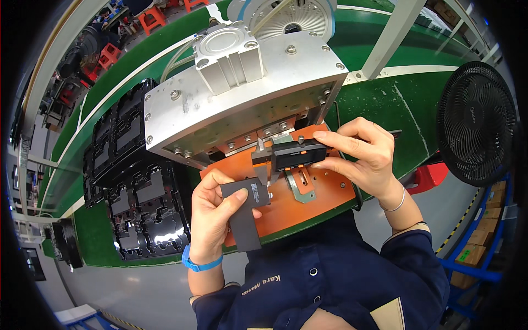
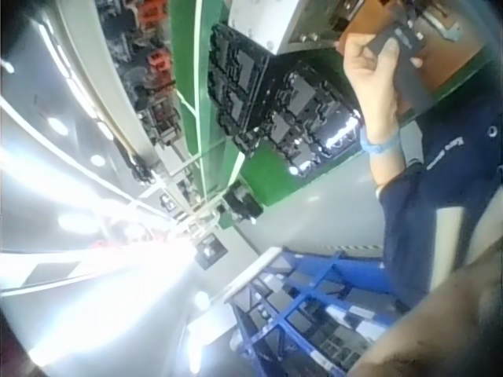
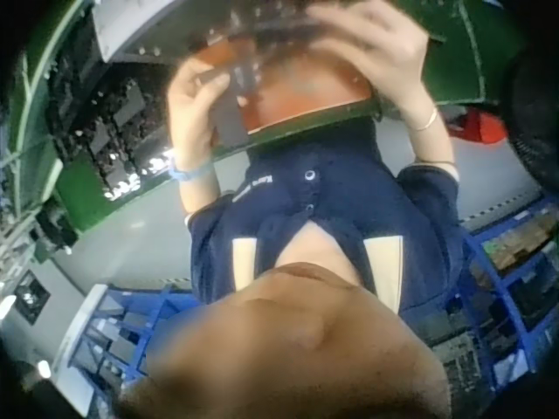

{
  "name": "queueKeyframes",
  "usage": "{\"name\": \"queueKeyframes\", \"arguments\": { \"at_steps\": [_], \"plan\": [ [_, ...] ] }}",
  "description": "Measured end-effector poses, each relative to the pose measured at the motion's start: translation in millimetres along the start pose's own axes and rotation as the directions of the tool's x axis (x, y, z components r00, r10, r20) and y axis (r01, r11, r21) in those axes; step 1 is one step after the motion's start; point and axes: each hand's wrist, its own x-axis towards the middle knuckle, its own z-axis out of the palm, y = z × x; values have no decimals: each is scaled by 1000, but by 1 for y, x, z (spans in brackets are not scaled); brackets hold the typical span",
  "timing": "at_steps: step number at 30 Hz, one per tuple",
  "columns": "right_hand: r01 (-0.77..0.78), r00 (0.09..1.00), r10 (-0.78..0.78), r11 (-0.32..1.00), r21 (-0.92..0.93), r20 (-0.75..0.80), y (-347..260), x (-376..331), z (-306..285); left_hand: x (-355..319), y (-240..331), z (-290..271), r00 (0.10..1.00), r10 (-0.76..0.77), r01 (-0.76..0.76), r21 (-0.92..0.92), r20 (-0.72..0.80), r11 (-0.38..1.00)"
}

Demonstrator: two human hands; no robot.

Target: The person repeatedly takes battery components from a tray, measures them with digital calipers, and positions them on a machine fixture by hand.

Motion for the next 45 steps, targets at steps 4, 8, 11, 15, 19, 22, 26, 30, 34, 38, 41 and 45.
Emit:
{"name": "queueKeyframes", "arguments": {
  "at_steps": [4, 8, 11, 15, 19, 22, 26, 30, 34, 38, 41, 45],
  "plan": [
    [47, 999, -48, 998, -40, -27, 0, -2, 1, 0, -1, -2, 1000, -8, 8, 10, -1, 1000],
    [40, 999, -41, 999, -27, -26, 1, -2, 4, 0, -1, -1, 1000, -6, 6, 18, -14, 1000],
    [29, 998, -28, 999, 16, -52, 2, -3, 5, 0, -1, -2, 1000, -1, 1, 17, -11, 1000],
    [29, 999, -29, 999, 13, -35, 2, -3, 5, -1, -1, -2, 1000, 7, -7, 11, -12, 1000],
    [11, 1000, -10, 999, 44, -20, 2, -7, 3, 0, -1, -1, 1000, 11, -11, 2, -13, 1000],
    [18, 1000, -18, 998, 53, -3, 1, -8, 3, -1, -2, -3, 1000, 16, -16, -8, -4, 1000],
    [22, 1000, -22, 998, 54, 1, 0, -8, 3, -1, -1, -3, 1000, 17, -17, -20, -5, 1000],
    [15, 1000, -15, 998, 63, 5, 0, -8, 3, -1, -2, -2, 1000, 21, -21, -20, -12, 1000],
    [12, 1000, -13, 998, 63, 10, -1, -7, 2, -1, -1, -2, 1000, 5, -5, -22, -22, 1000],
    [20, 1000, -20, 998, 58, 10, -1, -8, 3, -1, 0, -3, 1000, -1, 1, -17, -18, 1000],
    [10, 1000, -11, 998, 54, 19, -2, -8, 3, 0, 0, -2, 1000, 0, 0, -14, -6, 1000],
    [-11, 1000, 11, 998, 60, -3, -4, -9, 3, 1, 2, -2, 1000, -5, 5, 16, 11, 1000]
  ]
}}
